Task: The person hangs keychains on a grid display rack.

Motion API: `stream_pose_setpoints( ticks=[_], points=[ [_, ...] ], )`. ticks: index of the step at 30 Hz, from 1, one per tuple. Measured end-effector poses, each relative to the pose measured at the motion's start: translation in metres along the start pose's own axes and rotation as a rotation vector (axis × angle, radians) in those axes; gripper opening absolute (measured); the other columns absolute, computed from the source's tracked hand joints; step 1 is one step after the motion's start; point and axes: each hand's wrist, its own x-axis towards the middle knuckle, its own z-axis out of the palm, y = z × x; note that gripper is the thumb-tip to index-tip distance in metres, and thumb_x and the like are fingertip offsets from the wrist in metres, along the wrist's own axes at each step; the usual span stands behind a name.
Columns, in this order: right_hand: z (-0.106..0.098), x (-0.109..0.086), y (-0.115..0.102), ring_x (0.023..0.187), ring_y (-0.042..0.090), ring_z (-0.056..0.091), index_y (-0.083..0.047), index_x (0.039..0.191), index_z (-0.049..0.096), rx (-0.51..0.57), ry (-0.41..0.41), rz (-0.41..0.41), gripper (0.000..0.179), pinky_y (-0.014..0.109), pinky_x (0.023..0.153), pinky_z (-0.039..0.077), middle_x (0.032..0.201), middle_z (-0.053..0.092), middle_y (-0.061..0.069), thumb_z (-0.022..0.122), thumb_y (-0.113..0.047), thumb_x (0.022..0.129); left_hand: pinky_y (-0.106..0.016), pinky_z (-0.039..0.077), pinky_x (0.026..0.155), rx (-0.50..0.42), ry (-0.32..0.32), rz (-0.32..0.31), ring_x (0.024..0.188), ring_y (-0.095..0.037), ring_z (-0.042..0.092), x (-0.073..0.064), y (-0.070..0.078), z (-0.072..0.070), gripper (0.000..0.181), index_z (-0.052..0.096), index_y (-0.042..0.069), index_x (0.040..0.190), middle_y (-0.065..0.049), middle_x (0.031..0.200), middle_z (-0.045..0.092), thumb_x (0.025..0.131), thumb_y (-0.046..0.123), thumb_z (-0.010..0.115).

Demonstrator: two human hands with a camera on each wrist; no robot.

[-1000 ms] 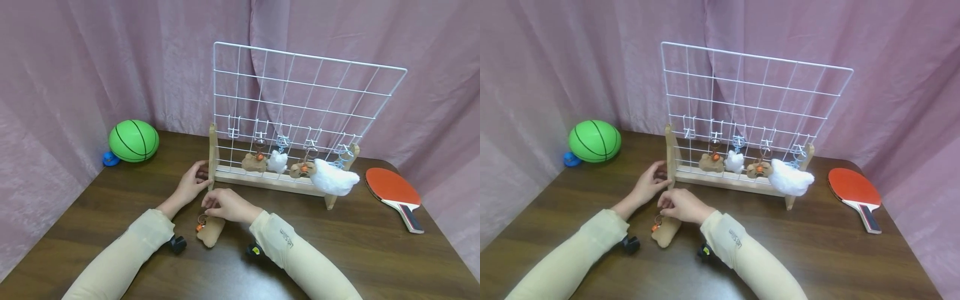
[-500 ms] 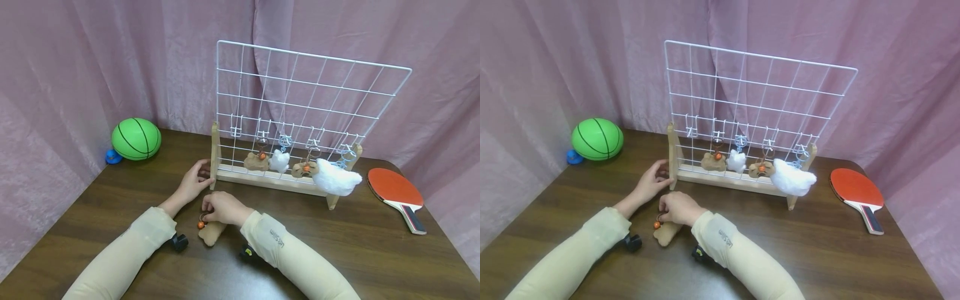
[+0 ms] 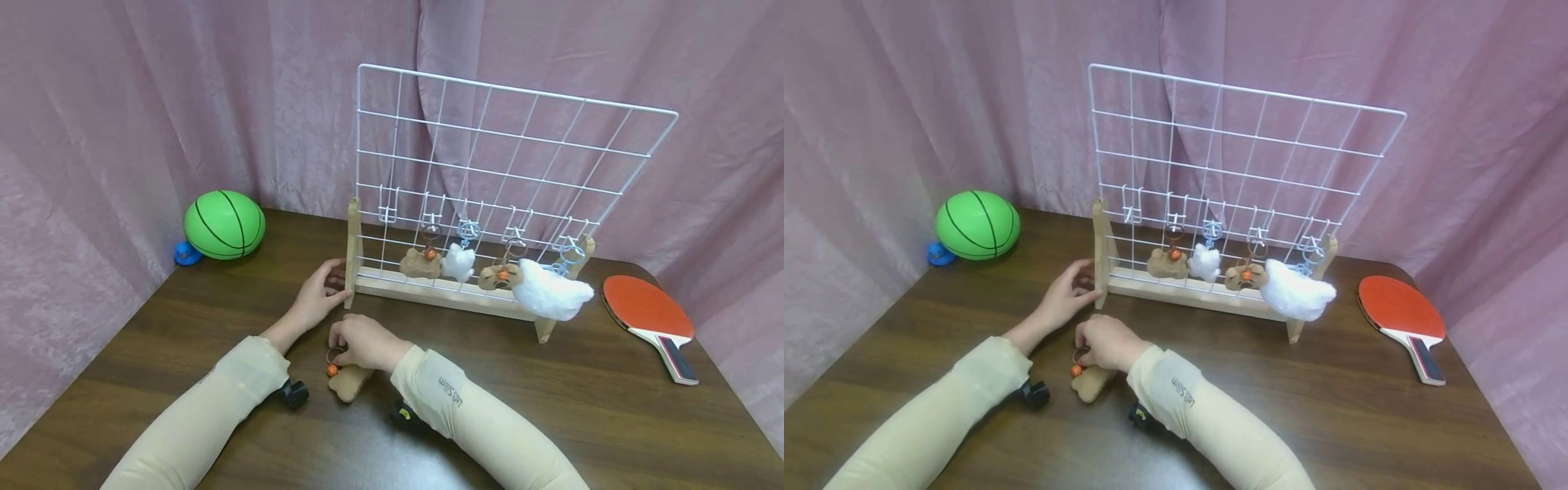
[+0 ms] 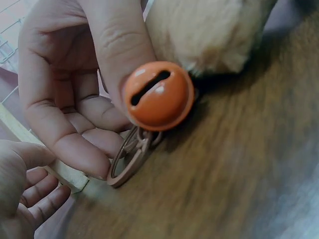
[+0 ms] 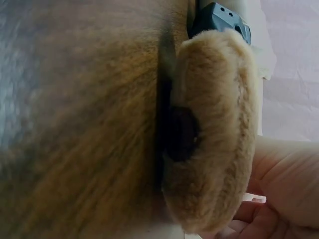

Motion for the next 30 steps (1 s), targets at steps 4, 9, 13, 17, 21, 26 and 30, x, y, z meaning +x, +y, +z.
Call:
stream_pose_setpoints(
  ticks=[4, 9, 13, 17, 21, 26, 30],
  points=[
    [0.0, 0.001, 0.0, 0.084, 0.011, 0.057, -0.014, 0.093, 0.068, 0.005, 0.004, 0.006, 0.017, 0.019, 0.075, 0.045, 0.089, 0.066, -0.001, 0.077, -0.022, 0.081, -0.041, 0.054, 0.086, 0.016, 0.0, 0.002, 0.109, -0.036, 0.059, 0.001, 0.0, -0.001, 0.061, 0.038, 0.001, 0.142, -0.024, 0.122, 0.056, 0.088, 0.004, 0.067],
    [0.001, 0.0, 0.001, 0.079, 0.009, 0.056, -0.013, 0.094, 0.063, 0.083, 0.009, 0.013, 0.019, 0.018, 0.072, 0.045, 0.084, 0.065, -0.001, 0.077, -0.018, 0.081, -0.041, 0.054, 0.086, 0.007, 0.001, 0.009, 0.108, -0.035, 0.059, 0.001, -0.002, 0.0, 0.059, 0.04, 0.001, 0.14, -0.024, 0.121, 0.058, 0.088, 0.004, 0.067],
    [0.002, -0.002, 0.003, 0.073, 0.005, 0.055, -0.012, 0.094, 0.062, 0.161, 0.022, -0.004, 0.018, 0.015, 0.068, 0.043, 0.08, 0.066, -0.001, 0.075, -0.014, 0.083, -0.041, 0.054, 0.086, 0.001, 0.003, 0.013, 0.107, -0.035, 0.06, 0.0, -0.001, 0.0, 0.059, 0.04, 0.001, 0.141, -0.024, 0.12, 0.058, 0.088, 0.005, 0.068],
    [0.0, -0.005, 0.004, 0.069, 0.003, 0.055, -0.012, 0.093, 0.063, 0.219, 0.045, -0.031, 0.015, 0.012, 0.064, 0.042, 0.076, 0.068, -0.001, 0.073, -0.008, 0.083, -0.042, 0.053, 0.086, -0.004, 0.007, 0.008, 0.107, -0.035, 0.059, -0.001, -0.002, 0.0, 0.06, 0.039, 0.001, 0.141, -0.024, 0.12, 0.058, 0.089, 0.006, 0.067],
    [-0.002, -0.007, 0.005, 0.068, 0.003, 0.055, -0.011, 0.09, 0.064, 0.278, 0.053, -0.037, 0.01, 0.013, 0.063, 0.042, 0.077, 0.069, 0.0, 0.071, -0.006, 0.084, -0.045, 0.052, 0.088, 0.0, 0.01, -0.008, 0.108, -0.037, 0.059, -0.003, 0.004, 0.001, 0.06, 0.038, 0.0, 0.142, -0.026, 0.121, 0.057, 0.089, 0.003, 0.066],
    [-0.005, -0.01, 0.007, 0.071, 0.004, 0.059, -0.01, 0.089, 0.066, 0.307, 0.067, -0.043, 0.005, 0.012, 0.062, 0.044, 0.081, 0.072, 0.002, 0.069, -0.006, 0.087, -0.048, 0.052, 0.087, 0.01, 0.004, -0.003, 0.107, -0.041, 0.058, -0.008, 0.026, -0.002, 0.057, 0.037, -0.007, 0.139, -0.031, 0.118, 0.056, 0.088, -0.004, 0.063],
    [-0.008, -0.012, 0.009, 0.071, 0.003, 0.06, -0.01, 0.09, 0.067, 0.328, 0.076, -0.039, 0.004, 0.011, 0.061, 0.046, 0.084, 0.072, 0.002, 0.067, -0.006, 0.088, -0.048, 0.052, 0.087, 0.02, -0.001, 0.006, 0.106, -0.042, 0.059, -0.009, 0.031, -0.002, 0.057, 0.038, -0.008, 0.139, -0.031, 0.118, 0.056, 0.088, -0.005, 0.063]
  ],
)
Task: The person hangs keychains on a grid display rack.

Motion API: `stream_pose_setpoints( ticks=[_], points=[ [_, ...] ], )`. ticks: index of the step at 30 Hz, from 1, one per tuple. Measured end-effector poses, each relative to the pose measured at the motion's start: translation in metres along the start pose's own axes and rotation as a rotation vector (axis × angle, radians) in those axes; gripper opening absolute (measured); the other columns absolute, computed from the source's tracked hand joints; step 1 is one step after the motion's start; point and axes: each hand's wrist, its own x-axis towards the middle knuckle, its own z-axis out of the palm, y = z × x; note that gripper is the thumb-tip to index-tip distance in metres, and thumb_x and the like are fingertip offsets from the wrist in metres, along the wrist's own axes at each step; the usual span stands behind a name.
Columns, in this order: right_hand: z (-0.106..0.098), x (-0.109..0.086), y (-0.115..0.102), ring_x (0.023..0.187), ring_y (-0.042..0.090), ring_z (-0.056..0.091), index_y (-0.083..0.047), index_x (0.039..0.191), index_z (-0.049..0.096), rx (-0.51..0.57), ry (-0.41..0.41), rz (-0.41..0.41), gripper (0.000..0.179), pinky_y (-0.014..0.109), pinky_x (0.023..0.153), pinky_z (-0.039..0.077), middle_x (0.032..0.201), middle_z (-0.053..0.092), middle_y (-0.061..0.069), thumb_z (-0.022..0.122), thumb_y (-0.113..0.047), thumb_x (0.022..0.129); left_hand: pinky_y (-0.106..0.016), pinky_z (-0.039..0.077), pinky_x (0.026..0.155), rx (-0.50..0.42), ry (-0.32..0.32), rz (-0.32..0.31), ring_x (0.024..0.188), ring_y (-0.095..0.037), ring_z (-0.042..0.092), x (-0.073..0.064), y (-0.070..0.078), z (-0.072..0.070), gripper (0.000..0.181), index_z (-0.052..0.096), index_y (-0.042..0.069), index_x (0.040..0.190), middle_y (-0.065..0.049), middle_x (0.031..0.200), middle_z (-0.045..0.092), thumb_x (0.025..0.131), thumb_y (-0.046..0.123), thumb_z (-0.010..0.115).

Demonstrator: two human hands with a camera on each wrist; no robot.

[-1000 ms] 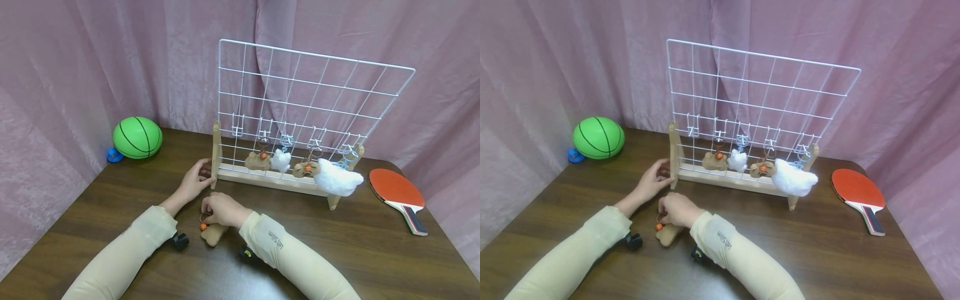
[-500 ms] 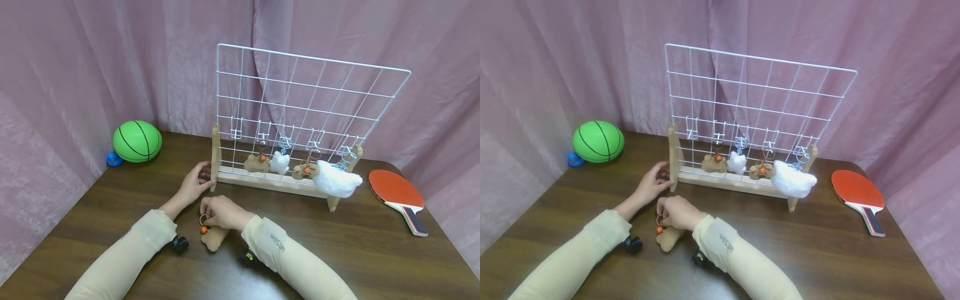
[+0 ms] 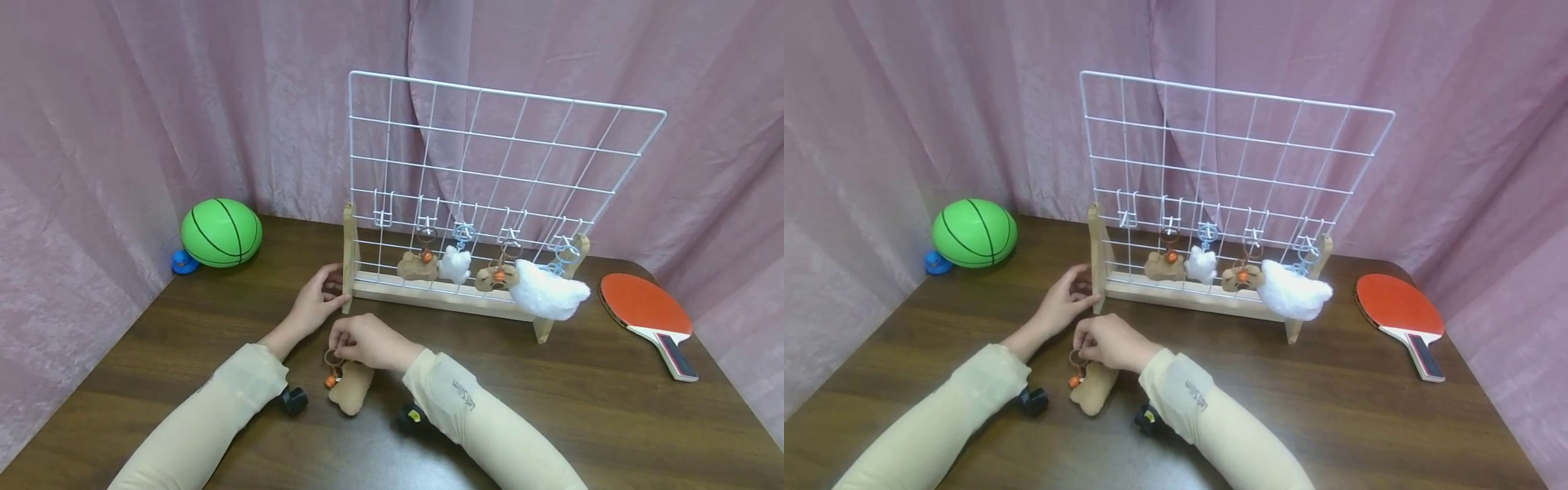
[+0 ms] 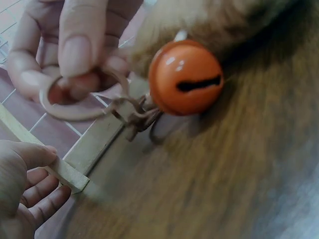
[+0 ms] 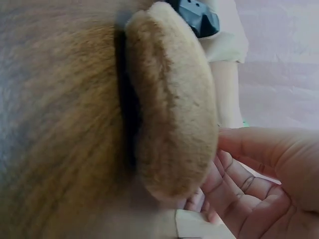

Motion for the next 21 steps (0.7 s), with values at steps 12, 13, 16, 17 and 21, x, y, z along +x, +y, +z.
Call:
stream_pose_setpoints(
  ticks=[12, 13, 16, 17, 21],
  points=[
    [-0.018, -0.013, -0.009, 0.076, 0.007, 0.064, -0.008, 0.092, 0.067, 0.06, 0.015, -0.01, 0.004, 0.014, 0.065, 0.049, 0.087, 0.072, 0.004, 0.063, -0.01, 0.092, -0.036, 0.054, 0.086, -0.011, 0.014, 0.004, 0.107, -0.034, 0.06, 0.01, -0.035, 0.004, 0.059, 0.04, 0.002, 0.141, -0.023, 0.119, 0.058, 0.089, 0.005, 0.067],
    [-0.02, -0.014, -0.009, 0.077, 0.007, 0.064, -0.008, 0.092, 0.067, 0.055, 0.018, -0.013, 0.004, 0.014, 0.066, 0.049, 0.087, 0.072, 0.003, 0.063, -0.009, 0.092, -0.035, 0.054, 0.085, -0.011, 0.014, 0.006, 0.106, -0.034, 0.06, 0.01, -0.035, 0.004, 0.059, 0.04, 0.002, 0.141, -0.023, 0.119, 0.058, 0.089, 0.005, 0.067],
    [-0.024, -0.018, -0.011, 0.079, 0.008, 0.066, -0.009, 0.092, 0.067, 0.043, 0.031, -0.027, 0.004, 0.014, 0.069, 0.05, 0.087, 0.073, 0.003, 0.064, -0.009, 0.091, -0.033, 0.054, 0.085, -0.011, 0.014, 0.001, 0.106, -0.033, 0.06, 0.01, -0.035, 0.004, 0.059, 0.04, 0.002, 0.14, -0.022, 0.118, 0.059, 0.088, 0.005, 0.068],
    [-0.026, -0.019, -0.011, 0.079, 0.008, 0.066, -0.009, 0.092, 0.068, 0.036, 0.036, -0.032, 0.004, 0.014, 0.07, 0.05, 0.087, 0.073, 0.003, 0.064, -0.009, 0.091, -0.033, 0.054, 0.085, -0.01, 0.013, 0.001, 0.106, -0.034, 0.06, 0.01, -0.035, 0.004, 0.059, 0.04, 0.002, 0.14, -0.023, 0.118, 0.059, 0.088, 0.004, 0.067],
    [-0.033, -0.024, -0.014, 0.08, 0.009, 0.067, -0.01, 0.091, 0.068, 0.028, 0.047, -0.048, 0.005, 0.015, 0.071, 0.05, 0.087, 0.073, 0.002, 0.063, -0.008, 0.09, -0.037, 0.054, 0.086, -0.014, 0.015, 0.004, 0.106, -0.035, 0.06, 0.01, -0.035, 0.004, 0.058, 0.04, 0.001, 0.139, -0.024, 0.118, 0.059, 0.088, 0.004, 0.067]
  ],
)
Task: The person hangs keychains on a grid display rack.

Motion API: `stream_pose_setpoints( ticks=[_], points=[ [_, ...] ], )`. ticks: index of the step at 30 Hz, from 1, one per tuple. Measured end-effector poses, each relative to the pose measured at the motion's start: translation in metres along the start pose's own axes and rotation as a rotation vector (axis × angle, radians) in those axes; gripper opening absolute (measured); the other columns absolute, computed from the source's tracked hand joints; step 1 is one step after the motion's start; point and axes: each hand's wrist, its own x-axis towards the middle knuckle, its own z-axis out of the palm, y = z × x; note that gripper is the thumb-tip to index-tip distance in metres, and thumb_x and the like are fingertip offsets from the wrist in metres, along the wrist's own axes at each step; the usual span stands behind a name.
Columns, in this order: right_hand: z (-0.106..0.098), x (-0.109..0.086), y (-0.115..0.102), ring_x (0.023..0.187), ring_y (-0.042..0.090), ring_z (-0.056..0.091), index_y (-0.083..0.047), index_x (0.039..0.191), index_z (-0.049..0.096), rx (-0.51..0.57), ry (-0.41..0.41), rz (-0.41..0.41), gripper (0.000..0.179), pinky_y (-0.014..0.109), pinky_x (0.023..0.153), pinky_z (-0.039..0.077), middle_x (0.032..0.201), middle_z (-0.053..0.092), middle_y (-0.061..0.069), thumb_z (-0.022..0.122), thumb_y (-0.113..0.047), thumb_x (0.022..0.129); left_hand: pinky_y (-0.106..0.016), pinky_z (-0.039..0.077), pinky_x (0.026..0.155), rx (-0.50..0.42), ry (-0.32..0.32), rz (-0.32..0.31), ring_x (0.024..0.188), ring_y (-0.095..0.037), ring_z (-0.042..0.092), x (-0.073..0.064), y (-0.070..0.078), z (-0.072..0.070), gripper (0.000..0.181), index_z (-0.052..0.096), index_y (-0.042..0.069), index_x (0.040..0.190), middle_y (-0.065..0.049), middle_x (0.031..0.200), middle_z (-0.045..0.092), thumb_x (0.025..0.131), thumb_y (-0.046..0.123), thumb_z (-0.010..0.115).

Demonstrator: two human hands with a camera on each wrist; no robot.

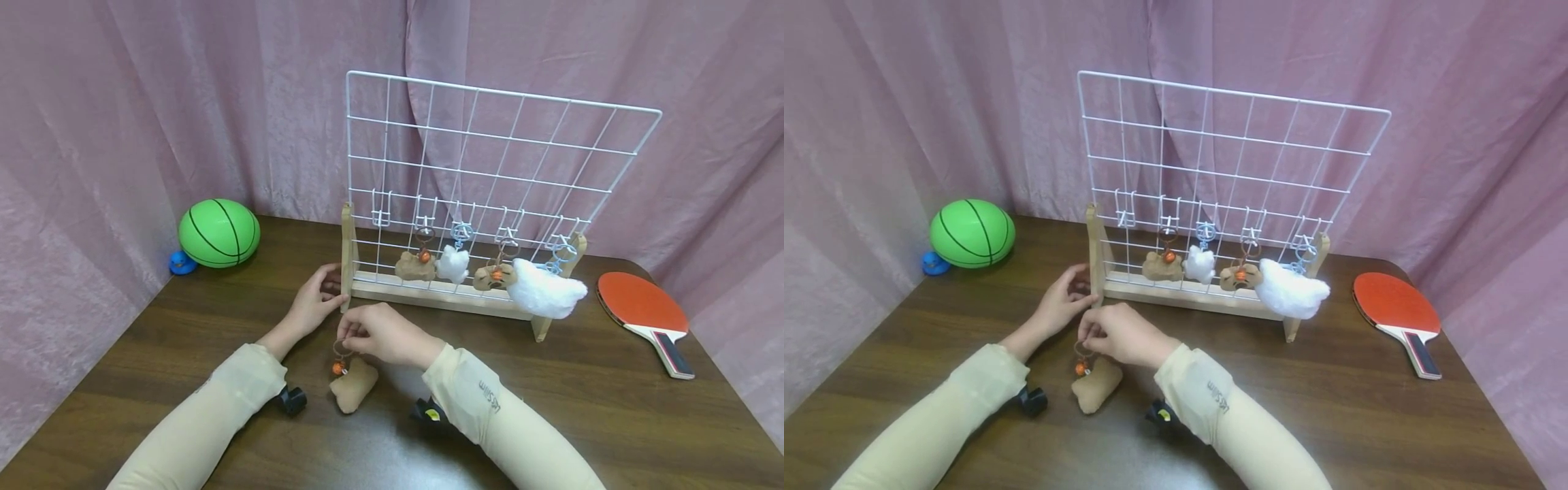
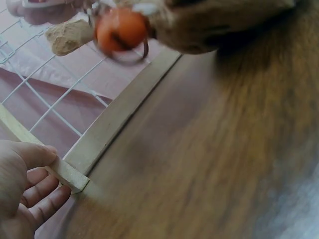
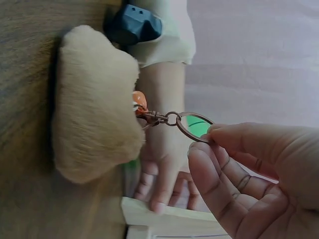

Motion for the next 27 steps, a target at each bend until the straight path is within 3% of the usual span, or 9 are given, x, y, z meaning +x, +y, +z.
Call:
stream_pose_setpoints(
  ticks=[11, 17, 24, 27],
  points=[
    [-0.022, -0.01, -0.009, 0.08, 0.01, 0.067, -0.009, 0.092, 0.068, -0.049, 0.016, -0.032, 0.005, 0.018, 0.074, 0.052, 0.088, 0.073, 0.002, 0.064, -0.008, 0.089, -0.029, 0.054, 0.082, 0.0, -0.003, 0.003, 0.105, -0.033, 0.06, 0.0, 0.002, -0.001, 0.059, 0.04, 0.002, 0.14, -0.023, 0.118, 0.059, 0.088, 0.004, 0.068],
    [-0.036, -0.01, -0.012, 0.08, 0.009, 0.066, -0.009, 0.093, 0.067, -0.081, 0.006, -0.029, 0.004, 0.017, 0.074, 0.051, 0.088, 0.072, 0.002, 0.064, -0.008, 0.091, -0.038, 0.054, 0.085, -0.012, 0.003, 0.002, 0.105, -0.036, 0.059, -0.001, 0.002, 0.0, 0.06, 0.039, -0.001, 0.14, -0.026, 0.119, 0.058, 0.087, 0.004, 0.068],
    [-0.053, -0.008, -0.013, 0.08, 0.01, 0.065, -0.008, 0.092, 0.068, -0.116, 0.037, -0.035, 0.004, 0.015, 0.074, 0.051, 0.088, 0.072, 0.002, 0.065, -0.007, 0.089, -0.046, 0.052, 0.087, -0.005, -0.015, -0.019, 0.106, -0.042, 0.058, -0.011, 0.041, -0.005, 0.056, 0.038, -0.009, 0.138, -0.032, 0.118, 0.056, 0.088, -0.004, 0.064],
    [-0.061, -0.007, -0.015, 0.078, 0.009, 0.065, -0.008, 0.092, 0.068, -0.137, 0.049, -0.026, 0.004, 0.014, 0.071, 0.051, 0.087, 0.072, 0.003, 0.066, -0.007, 0.089, -0.046, 0.052, 0.087, -0.011, -0.015, -0.019, 0.106, -0.041, 0.057, -0.01, 0.039, -0.004, 0.056, 0.038, -0.009, 0.137, -0.032, 0.118, 0.056, 0.088, -0.005, 0.064]
  ],
)
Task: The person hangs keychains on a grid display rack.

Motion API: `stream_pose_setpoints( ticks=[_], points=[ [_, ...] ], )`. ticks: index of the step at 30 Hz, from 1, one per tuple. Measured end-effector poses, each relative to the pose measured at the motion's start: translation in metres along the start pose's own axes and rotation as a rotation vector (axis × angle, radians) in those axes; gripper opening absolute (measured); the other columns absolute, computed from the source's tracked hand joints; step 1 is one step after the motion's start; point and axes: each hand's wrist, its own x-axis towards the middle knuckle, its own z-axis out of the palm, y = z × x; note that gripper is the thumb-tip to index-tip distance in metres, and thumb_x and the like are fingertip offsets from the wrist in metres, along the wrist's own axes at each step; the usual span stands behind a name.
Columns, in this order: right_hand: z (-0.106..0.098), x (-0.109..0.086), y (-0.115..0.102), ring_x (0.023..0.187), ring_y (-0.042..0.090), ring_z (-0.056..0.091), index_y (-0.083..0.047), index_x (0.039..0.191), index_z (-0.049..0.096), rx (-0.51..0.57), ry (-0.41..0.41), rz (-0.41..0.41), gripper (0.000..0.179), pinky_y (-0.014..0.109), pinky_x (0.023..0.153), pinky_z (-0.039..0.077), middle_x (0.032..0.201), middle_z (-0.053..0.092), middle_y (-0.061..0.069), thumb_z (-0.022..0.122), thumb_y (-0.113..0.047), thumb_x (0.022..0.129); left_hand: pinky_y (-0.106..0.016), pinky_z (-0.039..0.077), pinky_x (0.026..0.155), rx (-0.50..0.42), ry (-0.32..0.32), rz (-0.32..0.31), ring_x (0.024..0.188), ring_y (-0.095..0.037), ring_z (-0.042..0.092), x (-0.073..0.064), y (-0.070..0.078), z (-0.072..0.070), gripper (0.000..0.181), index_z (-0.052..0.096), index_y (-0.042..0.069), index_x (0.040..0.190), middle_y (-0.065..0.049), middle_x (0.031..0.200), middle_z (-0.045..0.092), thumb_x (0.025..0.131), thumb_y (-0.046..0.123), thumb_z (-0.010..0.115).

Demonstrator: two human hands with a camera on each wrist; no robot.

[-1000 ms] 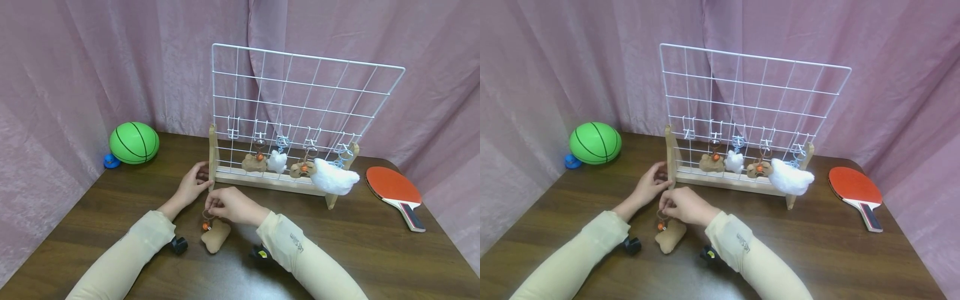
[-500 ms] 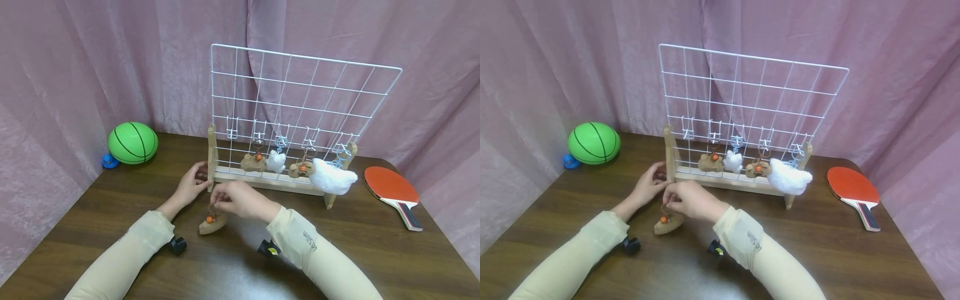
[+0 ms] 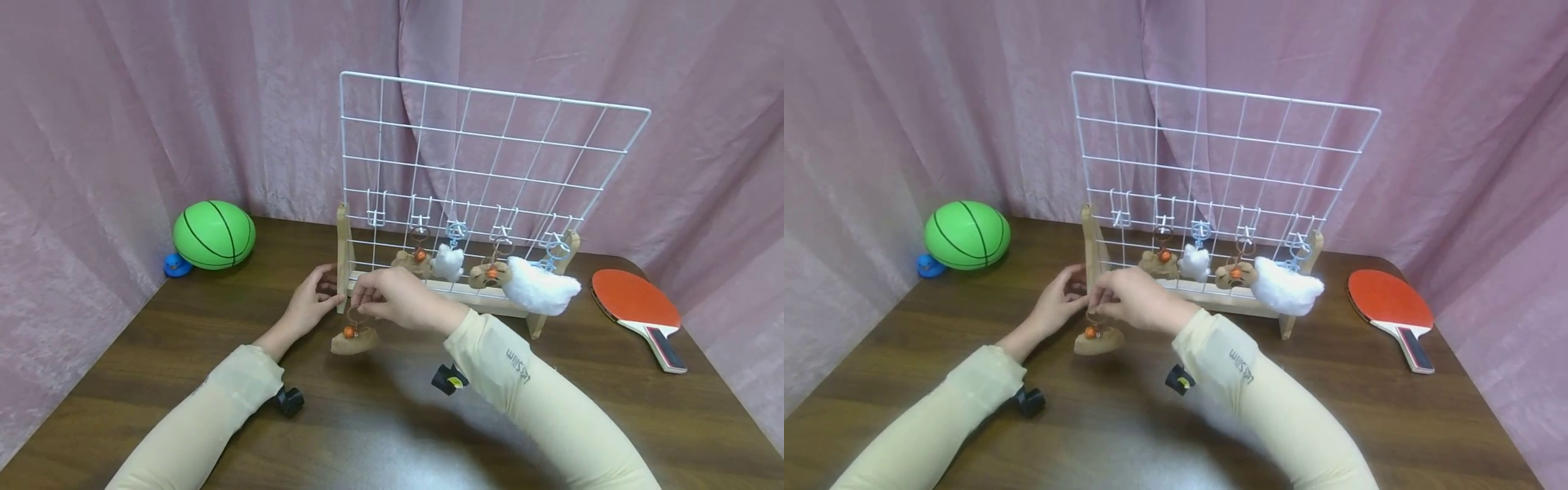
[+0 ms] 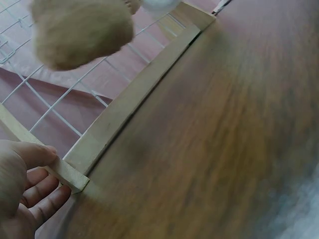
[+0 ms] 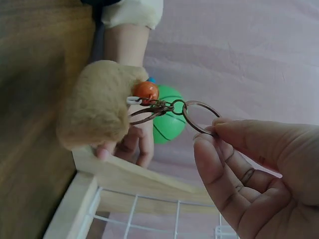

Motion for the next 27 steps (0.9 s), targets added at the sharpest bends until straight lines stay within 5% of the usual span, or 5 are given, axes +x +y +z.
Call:
stream_pose_setpoints(
  ticks=[9, 18, 27],
  points=[
    [-0.023, 0.009, 0.001, 0.078, 0.011, 0.065, -0.007, 0.093, 0.068, -0.001, 0.03, 0.026, 0.004, 0.018, 0.072, 0.052, 0.085, 0.072, 0.004, 0.065, -0.008, 0.09, -0.04, 0.054, 0.086, -0.018, 0.008, 0.004, 0.107, -0.036, 0.059, 0.01, -0.035, 0.004, 0.06, 0.039, 0.0, 0.14, -0.026, 0.119, 0.057, 0.088, 0.002, 0.067],
    [-0.042, 0.016, -0.002, 0.083, 0.013, 0.067, -0.009, 0.096, 0.068, -0.009, 0.046, 0.065, 0.006, 0.023, 0.076, 0.054, 0.09, 0.071, 0.004, 0.063, -0.008, 0.091, -0.024, 0.053, 0.08, -0.03, -0.001, 0.009, 0.107, -0.034, 0.058, 0.01, -0.036, 0.002, 0.058, 0.04, 0.0, 0.139, -0.025, 0.121, 0.056, 0.087, -0.004, 0.064],
    [-0.056, 0.019, -0.005, 0.083, 0.014, 0.065, -0.008, 0.098, 0.068, -0.041, 0.078, 0.125, 0.01, 0.025, 0.076, 0.054, 0.091, 0.07, 0.004, 0.06, -0.01, 0.094, -0.029, 0.054, 0.081, -0.022, -0.007, 0.029, 0.106, -0.035, 0.059, 0.01, -0.036, 0.002, 0.058, 0.04, 0.0, 0.139, -0.025, 0.119, 0.056, 0.087, -0.003, 0.065]
  ],
)
